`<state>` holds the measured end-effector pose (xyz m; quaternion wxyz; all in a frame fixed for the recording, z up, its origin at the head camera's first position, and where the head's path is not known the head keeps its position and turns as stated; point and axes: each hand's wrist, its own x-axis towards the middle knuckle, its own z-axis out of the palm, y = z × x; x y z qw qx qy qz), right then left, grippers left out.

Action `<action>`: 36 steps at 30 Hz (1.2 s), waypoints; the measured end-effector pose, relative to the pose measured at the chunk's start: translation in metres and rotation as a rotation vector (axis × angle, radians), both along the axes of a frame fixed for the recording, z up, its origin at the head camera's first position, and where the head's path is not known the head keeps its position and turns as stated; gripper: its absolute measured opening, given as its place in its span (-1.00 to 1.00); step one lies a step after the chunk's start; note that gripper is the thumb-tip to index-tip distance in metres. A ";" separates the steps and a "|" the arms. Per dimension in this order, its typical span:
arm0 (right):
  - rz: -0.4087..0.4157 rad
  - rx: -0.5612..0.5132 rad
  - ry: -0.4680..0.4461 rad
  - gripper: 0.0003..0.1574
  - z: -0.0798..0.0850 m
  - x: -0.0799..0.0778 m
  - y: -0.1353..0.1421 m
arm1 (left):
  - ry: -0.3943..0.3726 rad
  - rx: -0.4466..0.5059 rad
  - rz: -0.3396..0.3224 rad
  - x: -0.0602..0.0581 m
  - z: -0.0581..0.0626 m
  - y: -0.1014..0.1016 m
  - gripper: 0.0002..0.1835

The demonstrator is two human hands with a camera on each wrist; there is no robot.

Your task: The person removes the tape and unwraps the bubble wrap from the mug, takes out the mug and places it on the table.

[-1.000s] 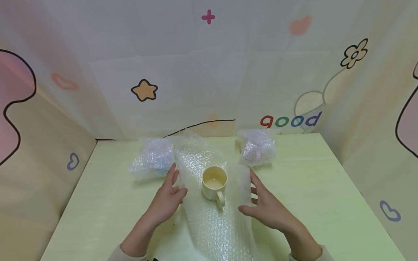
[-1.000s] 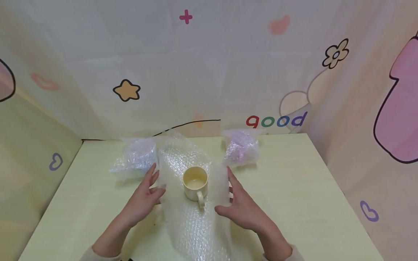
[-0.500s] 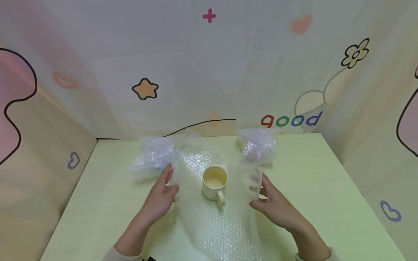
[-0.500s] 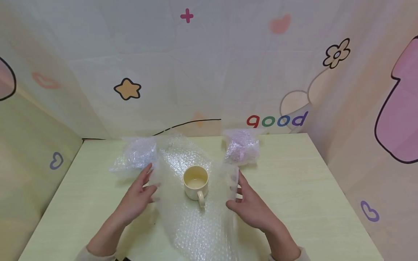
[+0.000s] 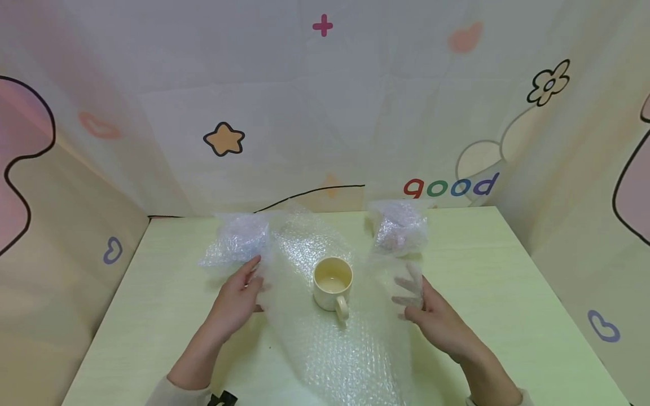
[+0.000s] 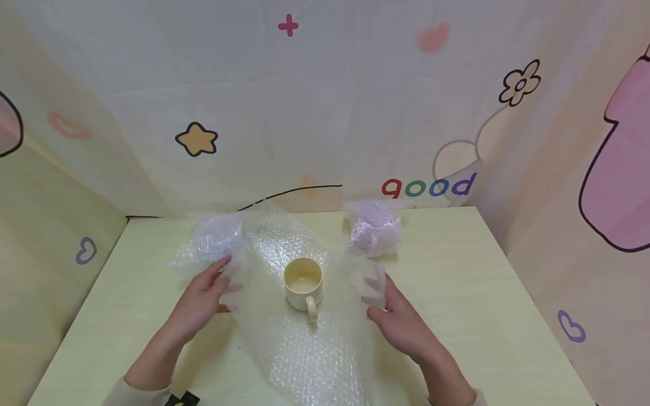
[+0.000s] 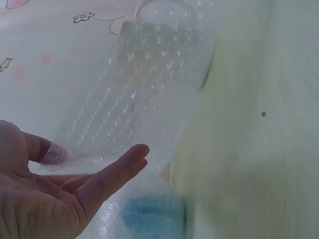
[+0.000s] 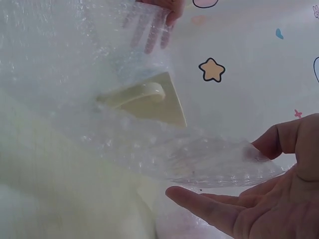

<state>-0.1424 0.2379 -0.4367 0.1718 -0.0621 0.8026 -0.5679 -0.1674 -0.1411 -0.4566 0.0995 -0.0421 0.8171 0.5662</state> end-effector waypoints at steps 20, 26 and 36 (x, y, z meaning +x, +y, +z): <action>-0.040 -0.095 -0.043 -0.23 -0.015 -0.002 0.029 | 0.029 0.019 -0.114 0.015 0.002 -0.010 -0.45; -0.053 -0.119 -0.068 -0.23 -0.022 -0.005 0.036 | 0.038 0.036 -0.147 0.027 0.004 -0.007 -0.45; -0.059 -0.091 -0.090 -0.25 -0.036 -0.015 0.053 | 0.021 0.085 -0.131 0.048 0.004 -0.002 -0.44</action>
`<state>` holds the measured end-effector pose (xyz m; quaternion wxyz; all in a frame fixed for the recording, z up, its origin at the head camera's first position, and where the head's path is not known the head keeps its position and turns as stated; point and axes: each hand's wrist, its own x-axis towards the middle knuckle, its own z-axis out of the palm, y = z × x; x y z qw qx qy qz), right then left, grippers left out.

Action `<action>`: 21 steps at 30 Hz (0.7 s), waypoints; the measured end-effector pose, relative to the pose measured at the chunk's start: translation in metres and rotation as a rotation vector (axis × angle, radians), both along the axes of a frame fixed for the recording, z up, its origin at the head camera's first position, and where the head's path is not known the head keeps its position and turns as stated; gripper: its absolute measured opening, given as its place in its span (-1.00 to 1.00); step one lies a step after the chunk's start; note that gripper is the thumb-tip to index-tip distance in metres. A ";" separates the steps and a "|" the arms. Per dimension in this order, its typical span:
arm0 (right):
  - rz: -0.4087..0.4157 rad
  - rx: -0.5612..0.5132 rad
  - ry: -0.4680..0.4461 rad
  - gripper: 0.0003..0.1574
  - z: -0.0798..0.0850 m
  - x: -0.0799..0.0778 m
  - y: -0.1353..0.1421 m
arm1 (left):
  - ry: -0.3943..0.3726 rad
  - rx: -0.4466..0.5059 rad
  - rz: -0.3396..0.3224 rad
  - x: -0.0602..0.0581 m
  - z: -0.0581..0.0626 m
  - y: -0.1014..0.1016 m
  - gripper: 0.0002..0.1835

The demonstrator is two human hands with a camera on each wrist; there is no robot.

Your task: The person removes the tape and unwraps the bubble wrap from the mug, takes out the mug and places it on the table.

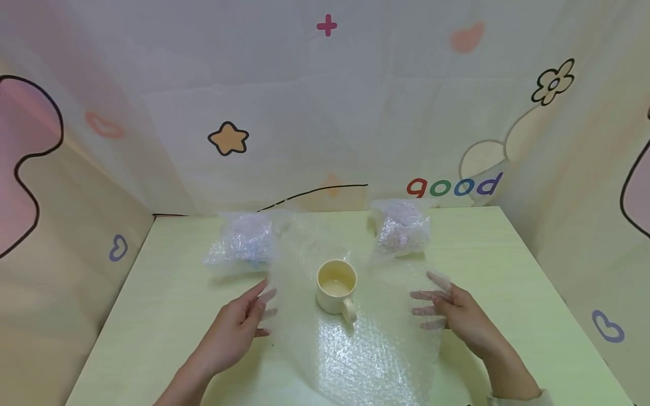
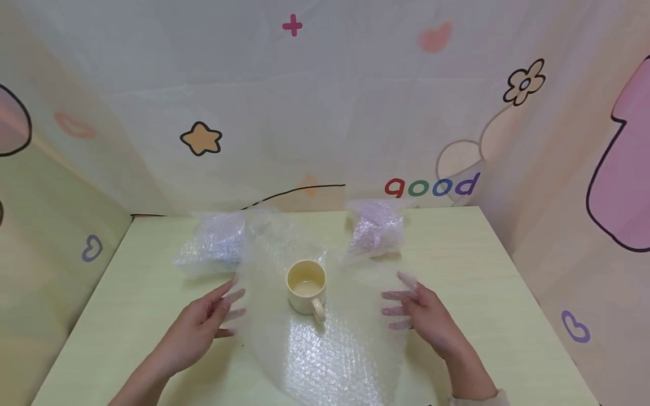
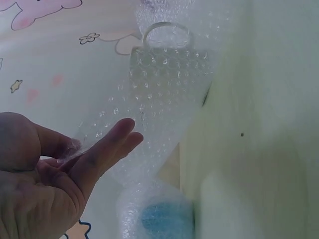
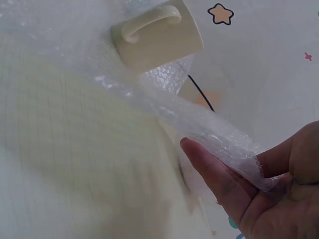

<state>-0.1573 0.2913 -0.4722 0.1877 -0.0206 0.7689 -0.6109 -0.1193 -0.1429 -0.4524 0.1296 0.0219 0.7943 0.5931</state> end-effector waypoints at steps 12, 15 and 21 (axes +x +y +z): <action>0.016 0.009 -0.027 -0.29 -0.011 -0.015 0.016 | -0.051 0.013 -0.102 0.028 -0.001 -0.002 -0.38; 0.013 0.030 -0.027 -0.30 -0.013 -0.019 0.020 | -0.074 0.044 -0.148 0.033 -0.003 -0.004 -0.35; 0.021 0.097 -0.022 -0.32 -0.015 -0.028 0.023 | -0.086 0.070 -0.185 0.041 -0.009 -0.004 -0.32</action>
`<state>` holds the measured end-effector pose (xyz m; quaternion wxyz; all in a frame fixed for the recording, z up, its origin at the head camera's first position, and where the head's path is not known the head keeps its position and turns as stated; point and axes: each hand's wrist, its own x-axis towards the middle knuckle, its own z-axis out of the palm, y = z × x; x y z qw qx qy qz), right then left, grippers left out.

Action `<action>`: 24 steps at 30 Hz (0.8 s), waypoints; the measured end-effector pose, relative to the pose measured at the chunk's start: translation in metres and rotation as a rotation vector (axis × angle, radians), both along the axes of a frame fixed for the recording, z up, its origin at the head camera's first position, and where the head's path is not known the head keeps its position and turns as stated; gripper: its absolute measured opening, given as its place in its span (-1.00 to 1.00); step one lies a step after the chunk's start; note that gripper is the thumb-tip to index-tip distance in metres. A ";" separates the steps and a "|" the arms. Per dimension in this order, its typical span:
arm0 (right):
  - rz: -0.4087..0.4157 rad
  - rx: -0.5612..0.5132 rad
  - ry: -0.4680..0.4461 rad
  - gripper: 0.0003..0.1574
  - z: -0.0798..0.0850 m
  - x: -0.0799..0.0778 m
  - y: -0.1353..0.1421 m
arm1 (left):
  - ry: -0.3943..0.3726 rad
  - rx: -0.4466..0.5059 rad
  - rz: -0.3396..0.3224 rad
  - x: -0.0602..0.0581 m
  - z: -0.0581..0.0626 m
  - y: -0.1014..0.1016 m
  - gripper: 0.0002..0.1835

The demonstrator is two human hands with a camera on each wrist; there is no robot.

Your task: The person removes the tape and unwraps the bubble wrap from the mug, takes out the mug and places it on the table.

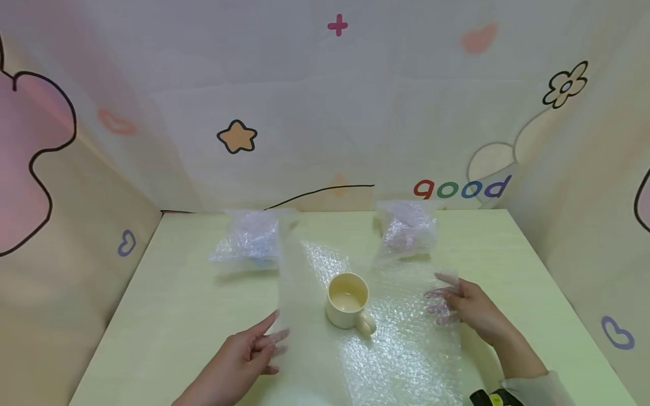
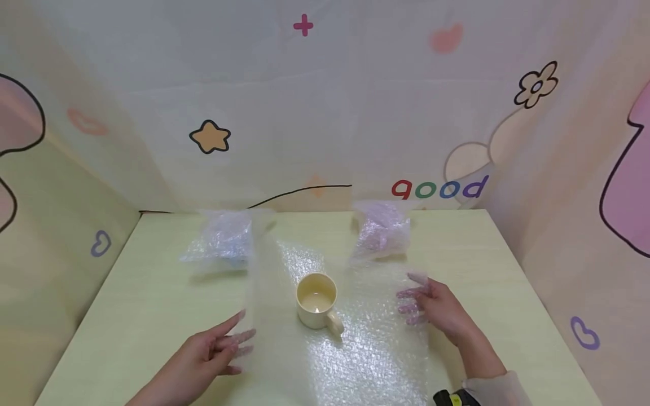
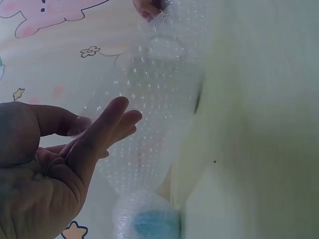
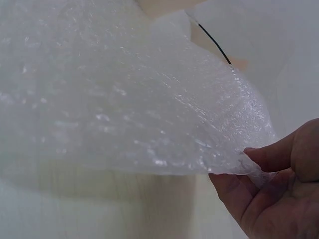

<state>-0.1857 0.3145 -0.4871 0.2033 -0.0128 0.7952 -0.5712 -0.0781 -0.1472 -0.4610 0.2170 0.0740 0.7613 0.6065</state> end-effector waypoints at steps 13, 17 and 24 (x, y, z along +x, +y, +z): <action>0.049 0.141 0.043 -0.42 -0.001 -0.022 0.007 | -0.094 0.000 -0.040 0.013 -0.020 -0.012 -0.13; 0.051 0.152 0.029 -0.47 -0.001 -0.027 0.009 | -0.127 0.010 -0.057 0.015 -0.027 -0.014 -0.05; 0.050 0.215 0.023 -0.53 -0.004 -0.032 0.011 | -0.194 0.020 -0.097 0.018 -0.037 -0.012 0.04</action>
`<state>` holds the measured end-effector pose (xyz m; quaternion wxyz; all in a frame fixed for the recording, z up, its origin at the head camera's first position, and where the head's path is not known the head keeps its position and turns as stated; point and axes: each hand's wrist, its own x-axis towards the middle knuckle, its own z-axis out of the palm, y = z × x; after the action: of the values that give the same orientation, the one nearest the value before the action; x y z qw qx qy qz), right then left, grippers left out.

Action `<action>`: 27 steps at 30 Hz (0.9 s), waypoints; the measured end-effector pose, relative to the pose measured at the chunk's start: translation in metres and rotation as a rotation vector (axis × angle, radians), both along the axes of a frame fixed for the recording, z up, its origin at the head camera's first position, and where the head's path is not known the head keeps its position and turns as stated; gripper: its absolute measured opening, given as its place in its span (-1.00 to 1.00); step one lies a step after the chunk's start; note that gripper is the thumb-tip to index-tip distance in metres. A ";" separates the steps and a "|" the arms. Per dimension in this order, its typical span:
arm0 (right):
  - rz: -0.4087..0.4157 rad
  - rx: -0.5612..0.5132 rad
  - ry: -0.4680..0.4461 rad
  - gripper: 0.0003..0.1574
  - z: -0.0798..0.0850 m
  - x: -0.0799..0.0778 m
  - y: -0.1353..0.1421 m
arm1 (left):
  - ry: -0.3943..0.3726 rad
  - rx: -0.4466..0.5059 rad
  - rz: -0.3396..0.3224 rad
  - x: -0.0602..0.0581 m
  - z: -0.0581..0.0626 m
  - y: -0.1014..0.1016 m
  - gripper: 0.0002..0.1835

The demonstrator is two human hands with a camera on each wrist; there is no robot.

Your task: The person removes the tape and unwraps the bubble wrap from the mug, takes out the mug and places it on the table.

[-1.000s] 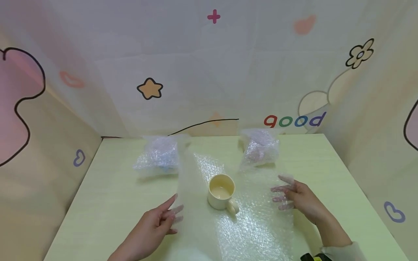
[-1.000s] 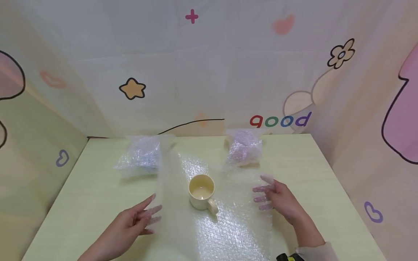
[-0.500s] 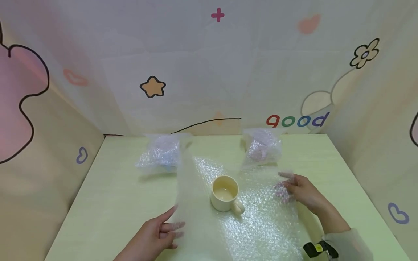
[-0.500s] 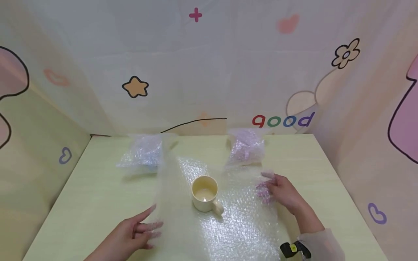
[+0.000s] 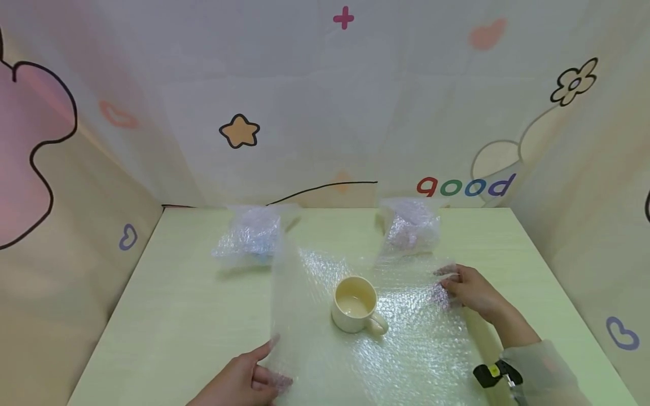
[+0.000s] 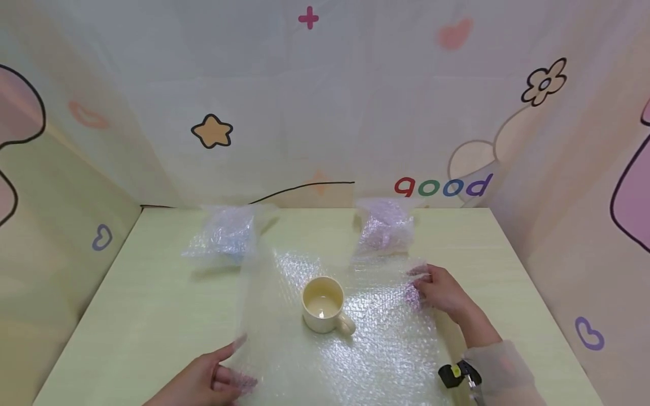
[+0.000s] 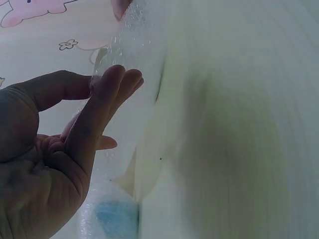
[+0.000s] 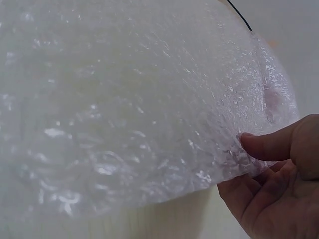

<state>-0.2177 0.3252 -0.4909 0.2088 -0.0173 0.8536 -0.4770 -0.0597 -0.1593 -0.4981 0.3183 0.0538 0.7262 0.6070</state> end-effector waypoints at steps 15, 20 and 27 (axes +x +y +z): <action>-0.007 0.087 0.029 -0.58 -0.005 -0.010 -0.001 | -0.087 -0.092 -0.037 0.001 -0.023 0.003 0.15; -0.014 0.120 0.042 -0.57 -0.006 -0.010 -0.001 | -0.039 -0.109 -0.041 -0.006 -0.017 -0.005 0.27; -0.026 0.129 0.041 -0.52 -0.005 -0.008 0.000 | 0.067 -0.253 0.045 -0.022 0.002 -0.018 0.47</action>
<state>-0.2257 0.3247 -0.4957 0.1857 -0.0026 0.8869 -0.4230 -0.0821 -0.1769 -0.4958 0.2844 0.0170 0.8083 0.5153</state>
